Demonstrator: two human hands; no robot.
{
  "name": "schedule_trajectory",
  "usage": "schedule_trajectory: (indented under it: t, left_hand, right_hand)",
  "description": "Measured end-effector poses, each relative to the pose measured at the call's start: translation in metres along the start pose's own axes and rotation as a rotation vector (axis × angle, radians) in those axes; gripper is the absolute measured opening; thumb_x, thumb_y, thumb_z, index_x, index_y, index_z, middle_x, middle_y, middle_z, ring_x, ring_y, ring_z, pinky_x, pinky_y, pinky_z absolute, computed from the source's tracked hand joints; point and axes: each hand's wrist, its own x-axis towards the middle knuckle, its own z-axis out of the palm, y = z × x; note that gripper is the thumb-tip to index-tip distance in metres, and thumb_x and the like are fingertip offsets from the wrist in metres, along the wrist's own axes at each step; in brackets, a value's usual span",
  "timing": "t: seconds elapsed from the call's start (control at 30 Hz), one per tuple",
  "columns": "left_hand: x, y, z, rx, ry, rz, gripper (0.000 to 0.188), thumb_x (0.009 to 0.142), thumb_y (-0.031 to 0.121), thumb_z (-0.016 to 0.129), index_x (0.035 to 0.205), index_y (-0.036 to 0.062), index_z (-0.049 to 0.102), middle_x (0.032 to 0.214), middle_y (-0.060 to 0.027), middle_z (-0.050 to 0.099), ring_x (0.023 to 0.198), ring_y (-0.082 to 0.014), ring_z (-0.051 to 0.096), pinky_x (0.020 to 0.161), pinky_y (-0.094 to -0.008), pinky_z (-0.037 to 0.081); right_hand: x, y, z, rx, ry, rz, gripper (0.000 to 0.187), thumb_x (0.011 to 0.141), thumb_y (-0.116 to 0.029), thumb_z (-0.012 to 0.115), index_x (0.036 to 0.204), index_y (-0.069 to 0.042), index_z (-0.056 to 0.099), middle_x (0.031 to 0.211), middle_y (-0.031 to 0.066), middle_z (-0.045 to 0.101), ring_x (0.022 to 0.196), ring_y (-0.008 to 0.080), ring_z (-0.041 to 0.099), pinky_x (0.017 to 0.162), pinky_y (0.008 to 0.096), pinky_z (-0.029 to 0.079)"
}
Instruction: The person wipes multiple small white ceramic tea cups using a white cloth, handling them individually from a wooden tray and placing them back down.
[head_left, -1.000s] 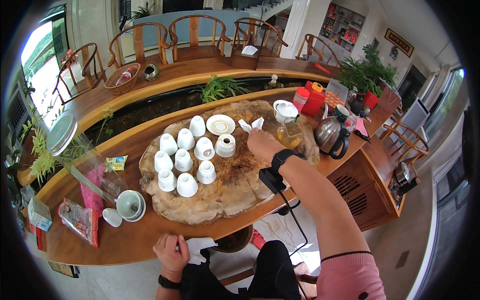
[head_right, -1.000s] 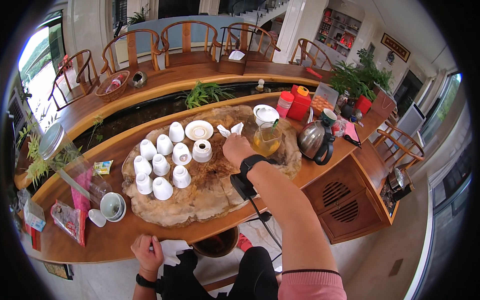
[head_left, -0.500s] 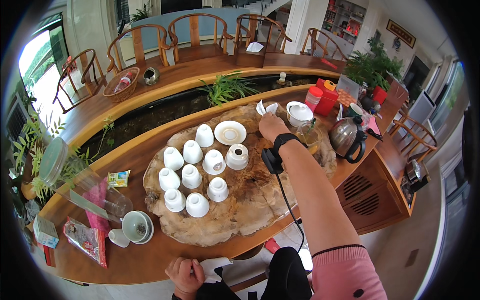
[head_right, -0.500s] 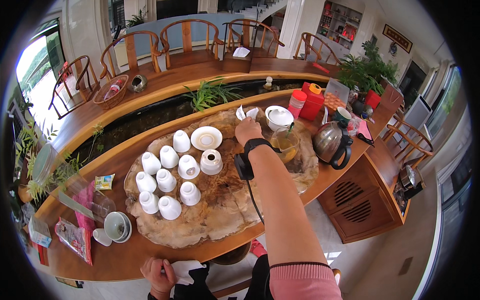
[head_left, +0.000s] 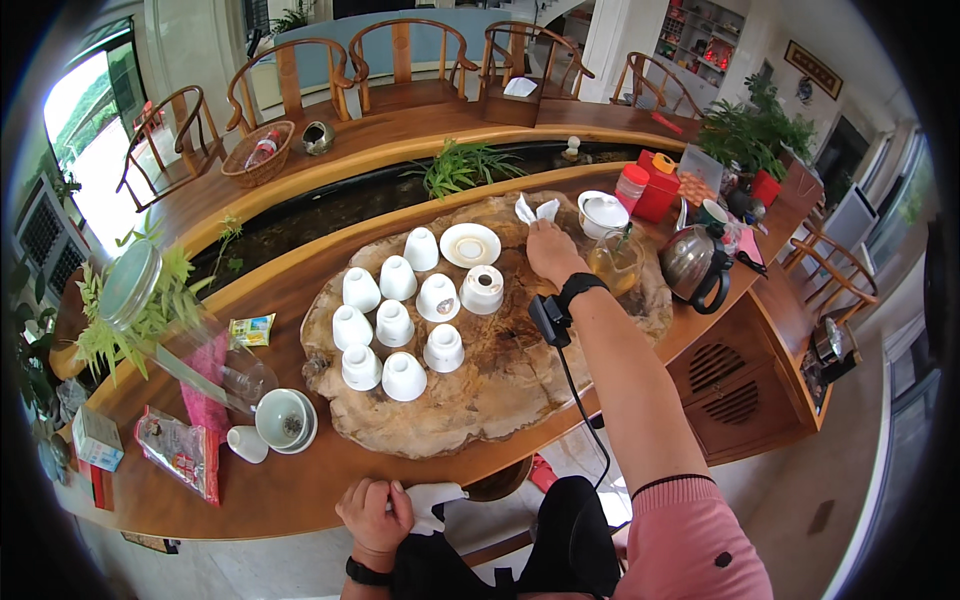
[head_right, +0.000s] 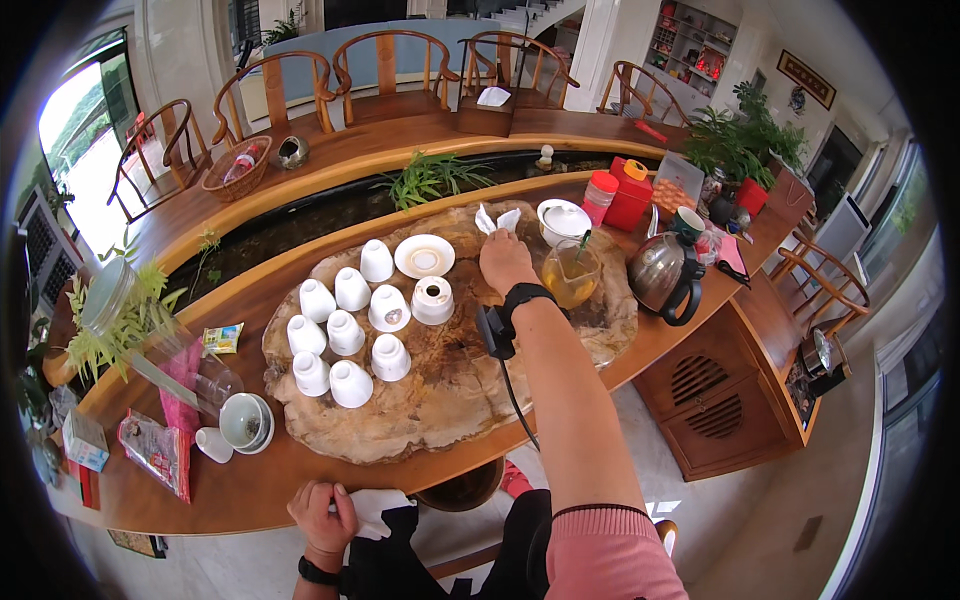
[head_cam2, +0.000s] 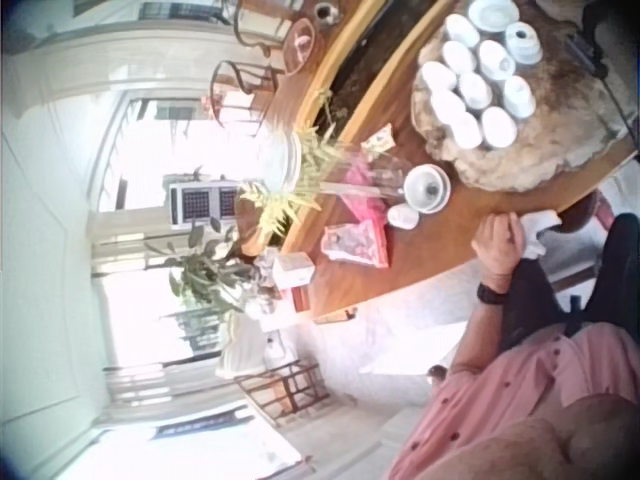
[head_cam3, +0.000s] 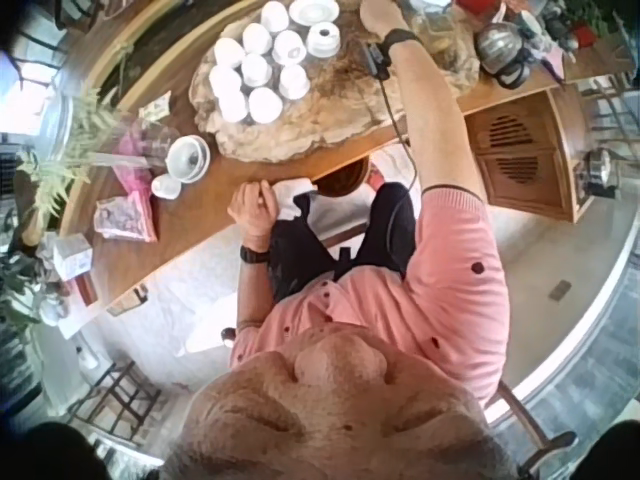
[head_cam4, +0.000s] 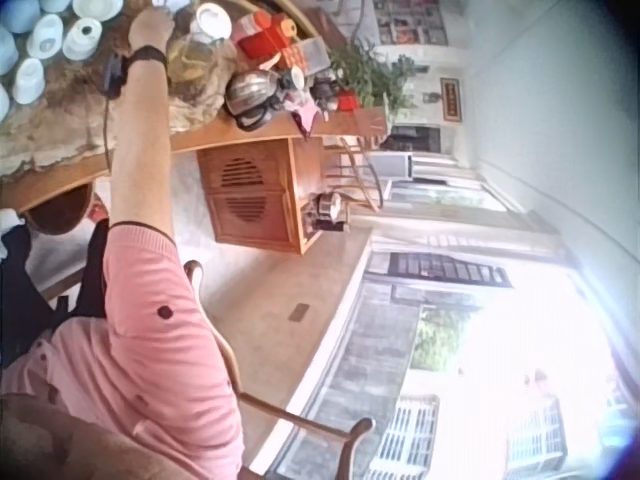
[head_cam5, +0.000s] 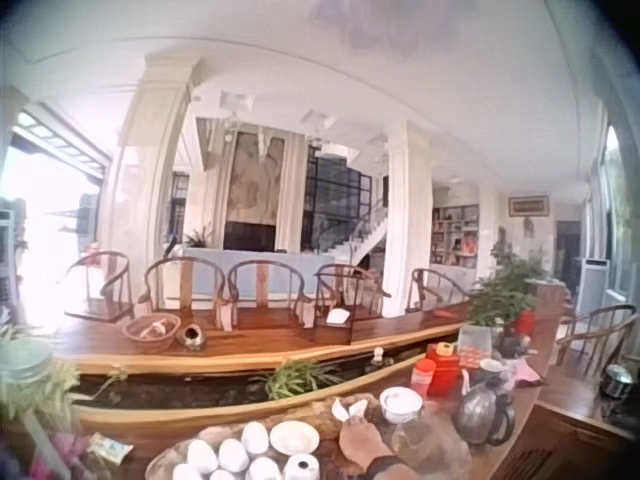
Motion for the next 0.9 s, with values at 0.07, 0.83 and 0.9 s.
schedule_trajectory:
  t: [0.07,0.83,0.9]
  left_hand:
    - [0.002,0.001,-0.002,-0.006,-0.011,-0.008,0.015,0.075,0.007,0.060,0.067,0.0086,0.048,0.058,-0.0069,0.048,0.051,-0.0270,0.050,0.046,-0.0377,0.037]
    - [0.006,0.009,0.006,-0.002,0.104,-0.086,0.024,0.082,0.011,0.060,0.063,0.0054,0.047,0.057,-0.0108,0.054,0.051,-0.0318,0.054,0.047,-0.0413,0.042]
    - [0.006,0.008,0.006,-0.007,0.101,-0.091,0.024,0.082,0.011,0.060,0.063,0.0053,0.047,0.057,-0.0109,0.054,0.051,-0.0319,0.054,0.047,-0.0412,0.042]
  right_hand:
    - [-0.021,-0.006,0.000,-0.004,0.092,-0.070,0.031,0.090,-0.012,0.044,0.112,0.005,0.055,0.115,0.0187,0.055,0.109,0.0311,0.054,0.088,0.0396,0.048]
    - [-0.193,-0.047,-0.066,0.342,0.130,-0.517,0.015,0.078,-0.001,0.051,0.087,0.002,0.063,0.094,0.0147,0.061,0.096,0.0315,0.058,0.083,0.0402,0.049]
    - [-0.197,-0.055,-0.070,0.354,0.142,-0.536,0.012,0.075,-0.001,0.054,0.082,0.001,0.064,0.088,0.0145,0.063,0.091,0.0320,0.060,0.079,0.0408,0.050]
